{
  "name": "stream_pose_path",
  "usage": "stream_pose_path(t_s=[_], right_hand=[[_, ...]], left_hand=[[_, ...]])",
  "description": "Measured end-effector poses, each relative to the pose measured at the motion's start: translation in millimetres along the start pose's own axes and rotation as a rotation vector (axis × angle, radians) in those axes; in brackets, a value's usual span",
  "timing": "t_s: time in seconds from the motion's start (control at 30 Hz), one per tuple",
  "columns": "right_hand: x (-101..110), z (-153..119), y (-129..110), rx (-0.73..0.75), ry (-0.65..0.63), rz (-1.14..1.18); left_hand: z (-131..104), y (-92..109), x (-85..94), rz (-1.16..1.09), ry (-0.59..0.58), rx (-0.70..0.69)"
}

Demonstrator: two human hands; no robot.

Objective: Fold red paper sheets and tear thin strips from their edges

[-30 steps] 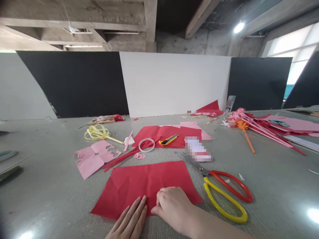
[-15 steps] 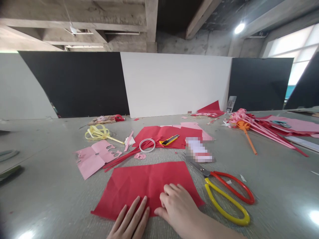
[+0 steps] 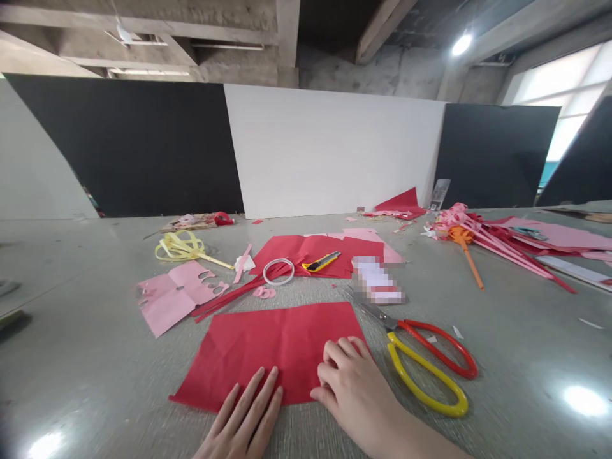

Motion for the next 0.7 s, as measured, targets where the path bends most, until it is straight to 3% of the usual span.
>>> stream_pose_path(t_s=[0.4, 0.53, 0.7], right_hand=[[3.0, 3.6, 2.6, -0.031, -0.020, 0.050], [1.8, 2.9, 5.3, -0.027, -0.020, 0.024], [1.3, 1.3, 7.3, -0.007, -0.027, -0.001]], left_hand=[[-0.7, 2.9, -3.8, 0.048, -0.040, -0.029], [-7.6, 6.2, -16.5, 0.032, 0.038, 0.018], [-15.8, 7.4, -32.0, -0.033, 0.047, 0.091]])
Point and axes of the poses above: each hand's wrist, its own z-axis towards the middle knuckle, its own x-axis out of the back of the hand, y = z × x, the point moved 8 cm from there along z, towards the middle knuckle, and after that the axes turned 3 degrees about z, right-handed, at the moved point
